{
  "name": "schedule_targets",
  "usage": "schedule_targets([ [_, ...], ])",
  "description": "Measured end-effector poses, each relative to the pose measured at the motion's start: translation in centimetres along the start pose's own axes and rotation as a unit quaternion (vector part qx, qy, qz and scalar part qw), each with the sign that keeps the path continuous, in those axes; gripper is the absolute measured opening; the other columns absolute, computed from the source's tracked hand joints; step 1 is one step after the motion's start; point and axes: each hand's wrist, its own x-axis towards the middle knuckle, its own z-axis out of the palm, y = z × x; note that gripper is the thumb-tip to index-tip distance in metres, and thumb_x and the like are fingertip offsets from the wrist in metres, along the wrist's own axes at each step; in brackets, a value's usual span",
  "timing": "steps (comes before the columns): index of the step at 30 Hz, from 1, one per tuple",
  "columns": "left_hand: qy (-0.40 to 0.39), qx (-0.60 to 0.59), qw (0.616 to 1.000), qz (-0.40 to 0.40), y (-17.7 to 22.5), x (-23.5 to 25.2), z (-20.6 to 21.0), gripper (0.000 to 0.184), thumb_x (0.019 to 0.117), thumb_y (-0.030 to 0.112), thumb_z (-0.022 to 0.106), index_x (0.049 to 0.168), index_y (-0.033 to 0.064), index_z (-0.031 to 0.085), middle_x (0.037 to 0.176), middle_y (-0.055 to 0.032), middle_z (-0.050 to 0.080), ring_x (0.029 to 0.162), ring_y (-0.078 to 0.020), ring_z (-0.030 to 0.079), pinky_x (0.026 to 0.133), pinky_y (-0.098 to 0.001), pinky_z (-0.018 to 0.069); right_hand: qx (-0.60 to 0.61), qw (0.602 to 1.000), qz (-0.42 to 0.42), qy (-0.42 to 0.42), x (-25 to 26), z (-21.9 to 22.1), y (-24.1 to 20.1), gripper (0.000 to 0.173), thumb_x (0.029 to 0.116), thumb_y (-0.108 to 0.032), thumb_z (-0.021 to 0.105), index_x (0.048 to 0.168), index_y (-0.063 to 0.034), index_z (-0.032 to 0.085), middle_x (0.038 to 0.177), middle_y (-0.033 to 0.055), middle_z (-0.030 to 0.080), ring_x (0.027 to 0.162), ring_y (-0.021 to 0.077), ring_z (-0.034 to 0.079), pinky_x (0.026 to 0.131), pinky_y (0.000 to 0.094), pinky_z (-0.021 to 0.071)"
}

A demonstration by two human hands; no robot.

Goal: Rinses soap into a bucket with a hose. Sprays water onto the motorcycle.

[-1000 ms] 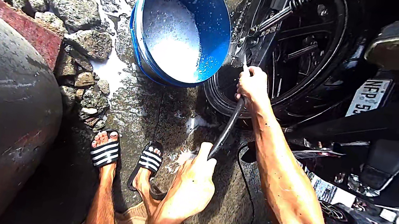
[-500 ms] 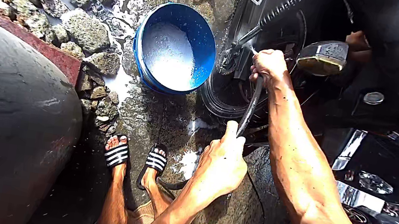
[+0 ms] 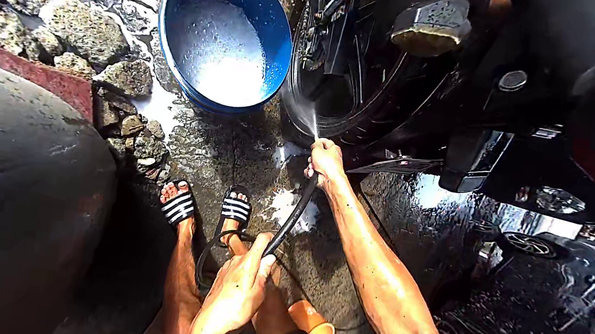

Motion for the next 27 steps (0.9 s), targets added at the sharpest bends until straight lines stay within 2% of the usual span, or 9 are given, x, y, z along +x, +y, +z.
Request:
schedule_targets([
  [3, 0.01, 0.027, 0.999, -0.041, 0.9, 0.6, 0.6, 0.044, 0.1089, 0.024, 0.036, 0.15, 0.0092, 0.044, 0.092, -0.0177, 0.067, 0.088, -0.0355, 0.067, 0.081, -0.0553, 0.0512, 0.017, 0.999, 0.03, -0.001, 1.1, 0.8, 0.5, 0.028, 0.1111, -0.025, 0.038, 0.131, -0.0086, 0.051, 0.076, 0.0051, 0.047, 0.049, 0.0128, 0.044, 0.045, 0.0286, 0.0427],
  [5, 0.01, 0.043, 0.998, -0.048, 1.2, 0.6, 0.5, 0.043, 0.109, 0.024, 0.036, 0.149, 0.0099, 0.044, 0.088, -0.0157, 0.066, 0.084, -0.0341, 0.067, 0.078, -0.0537, 0.0522, 0.018, 0.999, 0.031, -0.011, 1.2, 1.1, 0.5, 0.026, 0.1103, -0.023, 0.039, 0.129, -0.0094, 0.052, 0.073, 0.0034, 0.045, 0.047, 0.011, 0.042, 0.043, 0.0264, 0.0408],
  [10, 0.022, 0.044, 0.998, -0.031, 0.9, 1.0, 1.2, 0.044, 0.1086, 0.025, 0.037, 0.149, 0.0092, 0.044, 0.082, -0.013, 0.065, 0.077, -0.0317, 0.066, 0.074, -0.0516, 0.0531, 0.013, 0.999, -0.034, 0.023, 0.8, 0.0, -0.5, 0.035, 0.1119, -0.026, 0.037, 0.144, -0.0143, 0.046, 0.086, 0.0081, 0.051, 0.052, 0.0151, 0.048, 0.048, 0.0319, 0.0463],
  [13, 0.023, 0.031, 0.999, -0.022, 0.6, 1.3, 0.3, 0.042, 0.1084, 0.027, 0.035, 0.146, 0.0109, 0.047, 0.086, -0.0106, 0.064, 0.079, -0.0272, 0.065, 0.075, -0.0489, 0.0519, 0.014, 1.0, -0.004, 0.009, 1.7, 0.5, 0.1, 0.031, 0.1108, -0.024, 0.038, 0.138, -0.0125, 0.044, 0.082, 0.0072, 0.048, 0.051, 0.0151, 0.046, 0.047, 0.0323, 0.0443],
  [16, 0.072, 0.014, 0.997, -0.007, 1.2, 2.4, -0.6, 0.043, 0.108, 0.025, 0.036, 0.145, 0.009, 0.049, 0.088, -0.011, 0.065, 0.079, -0.0253, 0.064, 0.074, -0.0468, 0.0526, 0.014, 1.0, -0.021, 0.009, 2.2, 1.2, -2.7, 0.028, 0.1105, -0.022, 0.04, 0.135, -0.0097, 0.045, 0.081, 0.0067, 0.049, 0.049, 0.013, 0.046, 0.045, 0.029, 0.0445],
  [19, 0.121, 0.021, 0.992, -0.012, 1.4, 3.8, -1.7, 0.037, 0.1091, 0.025, 0.039, 0.139, 0.0103, 0.055, 0.095, -0.0132, 0.068, 0.089, -0.028, 0.067, 0.08, -0.0506, 0.0515, 0.036, 0.995, -0.043, 0.083, 2.6, 1.8, -4.6, 0.022, 0.1087, -0.02, 0.041, 0.126, -0.0078, 0.047, 0.085, 0.0077, 0.05, 0.056, 0.0152, 0.049, 0.052, 0.0326, 0.046],
  [21, 0.136, 0.03, 0.99, 0.022, 0.3, 4.5, -2.5, 0.038, 0.1072, 0.025, 0.038, 0.139, 0.0127, 0.056, 0.095, -0.011, 0.069, 0.088, -0.0275, 0.068, 0.076, -0.0515, 0.0522, 0.021, 0.988, -0.098, 0.121, 2.0, 1.3, -5.9, 0.022, 0.1094, -0.019, 0.039, 0.127, -0.0079, 0.044, 0.092, 0.0084, 0.05, 0.058, 0.0146, 0.051, 0.053, 0.0327, 0.048],
  [24, 0.089, 0.016, 0.996, 0.027, 0.2, 3.3, -2.1, 0.042, 0.1062, 0.024, 0.038, 0.143, 0.0129, 0.053, 0.093, -0.0112, 0.069, 0.085, -0.0276, 0.068, 0.075, -0.0511, 0.053, -0.034, 0.983, -0.12, 0.135, 0.2, -0.3, -5.5, 0.032, 0.107, -0.017, 0.041, 0.138, -0.0092, 0.042, 0.103, 0.012, 0.054, 0.062, 0.0161, 0.055, 0.057, 0.0349, 0.0504],
  [27, 0.033, 0.0, 0.999, 0.003, 2.5, 3.2, -1.6, 0.045, 0.1076, 0.023, 0.037, 0.15, 0.0093, 0.046, 0.093, -0.0177, 0.068, 0.089, -0.0352, 0.067, 0.082, -0.0557, 0.0505, -0.039, 0.981, -0.117, 0.149, -0.2, -1.9, -5.7, 0.036, 0.1082, -0.018, 0.042, 0.142, -0.0082, 0.042, 0.098, 0.0132, 0.055, 0.058, 0.0169, 0.053, 0.054, 0.0357, 0.05],
])
